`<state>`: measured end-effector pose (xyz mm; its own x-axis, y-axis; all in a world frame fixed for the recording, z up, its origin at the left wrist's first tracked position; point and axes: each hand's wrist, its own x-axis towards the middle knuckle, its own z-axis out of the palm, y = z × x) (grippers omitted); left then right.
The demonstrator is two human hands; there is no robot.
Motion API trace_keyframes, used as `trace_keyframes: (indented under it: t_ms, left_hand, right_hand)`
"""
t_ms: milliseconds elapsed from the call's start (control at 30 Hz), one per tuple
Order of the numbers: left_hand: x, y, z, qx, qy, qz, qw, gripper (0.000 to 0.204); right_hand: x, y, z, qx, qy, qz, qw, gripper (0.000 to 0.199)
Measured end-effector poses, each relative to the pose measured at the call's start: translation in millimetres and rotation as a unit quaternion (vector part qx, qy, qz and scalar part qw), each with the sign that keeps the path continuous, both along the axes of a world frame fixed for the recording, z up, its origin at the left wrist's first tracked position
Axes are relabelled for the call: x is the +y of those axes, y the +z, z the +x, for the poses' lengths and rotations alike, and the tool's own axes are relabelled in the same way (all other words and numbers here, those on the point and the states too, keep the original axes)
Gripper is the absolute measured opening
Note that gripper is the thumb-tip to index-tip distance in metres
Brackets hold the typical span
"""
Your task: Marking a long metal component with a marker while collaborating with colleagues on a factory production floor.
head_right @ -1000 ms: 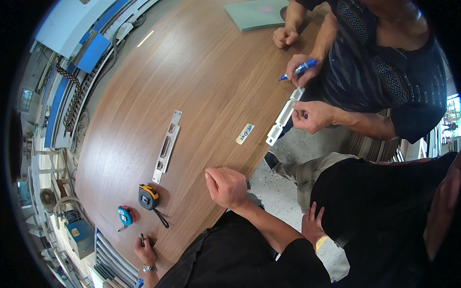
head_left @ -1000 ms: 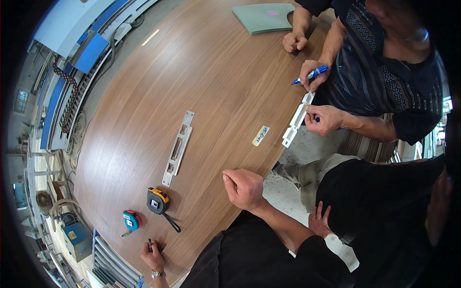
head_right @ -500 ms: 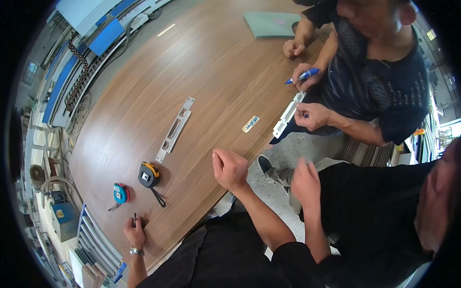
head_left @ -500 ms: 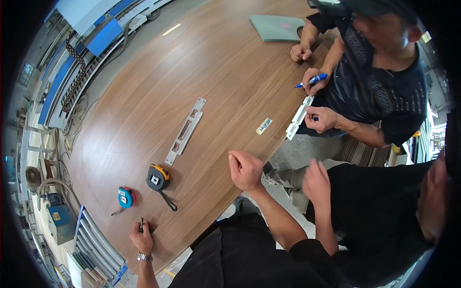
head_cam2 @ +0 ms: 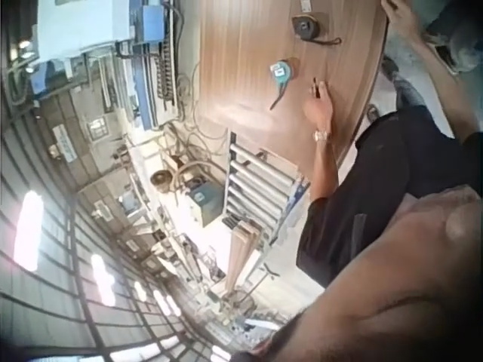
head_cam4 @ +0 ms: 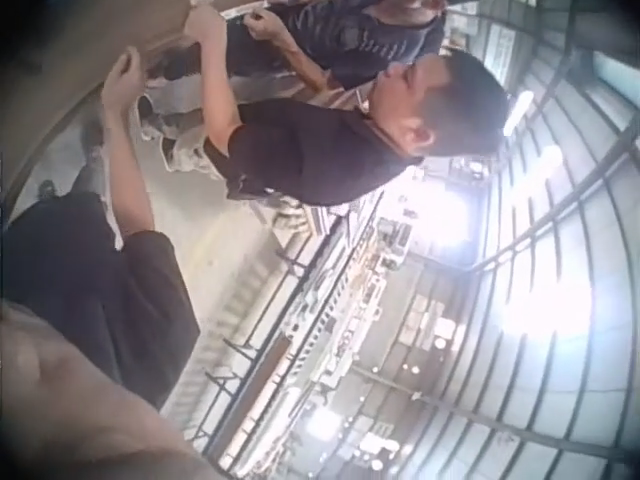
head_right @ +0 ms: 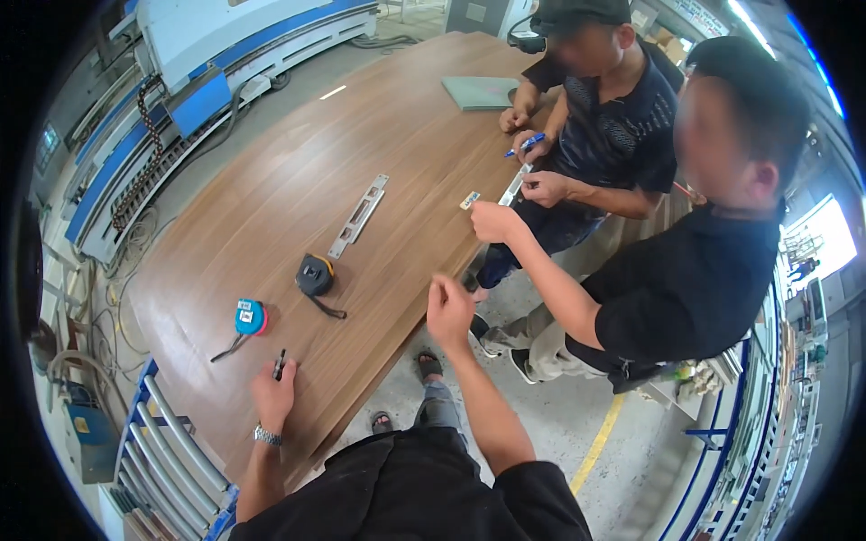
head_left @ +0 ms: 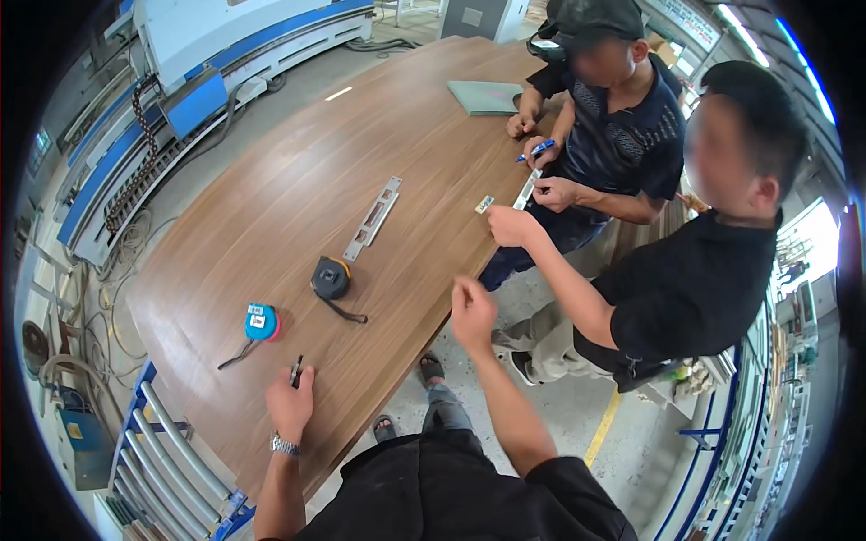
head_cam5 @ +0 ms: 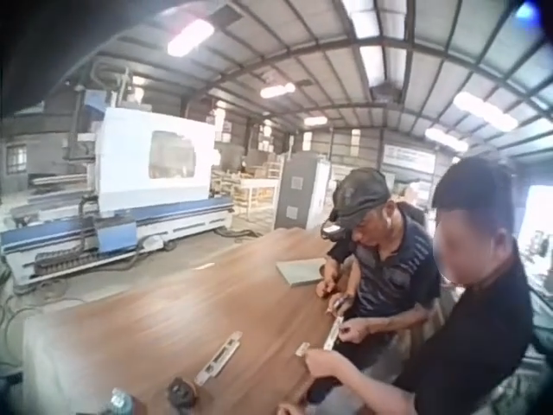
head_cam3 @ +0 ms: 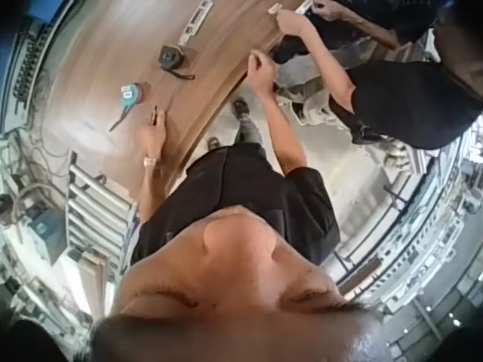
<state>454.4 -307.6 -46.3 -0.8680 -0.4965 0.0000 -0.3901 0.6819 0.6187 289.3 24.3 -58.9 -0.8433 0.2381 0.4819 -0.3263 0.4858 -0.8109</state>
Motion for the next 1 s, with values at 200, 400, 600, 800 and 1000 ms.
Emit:
trace_keyframes:
  t_ms: [200, 400, 600, 800, 1000]
  left_hand:
    - [-2.0, 9.0, 4.0, 0.014, -0.037, -0.021, 0.999, 0.041]
    - [-9.8, 5.3, 11.3, 0.024, -0.045, -0.005, 0.999, 0.041]
    - [-13.9, -3.6, 12.0, 0.042, -0.032, -0.022, 0.998, 0.041]
    - [-0.7, -6.6, 7.9, 0.086, 0.023, -0.082, 0.993, 0.035]
    - [9.1, -15.7, 24.4, 0.205, 0.009, -0.268, 0.941, 0.028]
  right_hand:
    - [41.9, -64.2, 238.0, -0.252, 0.05, 0.144, 0.956, 0.014]
    - [103.4, -73.3, 407.4, -0.492, 0.018, 0.232, 0.839, 0.028]
    - [127.1, -12.7, 450.9, -0.595, 0.142, 0.277, 0.741, 0.044]
    - [164.0, 31.9, 501.3, -0.509, 0.22, 0.311, 0.772, 0.063]
    - [198.1, 15.2, 538.5, -0.311, 0.266, 0.325, 0.853, 0.075]
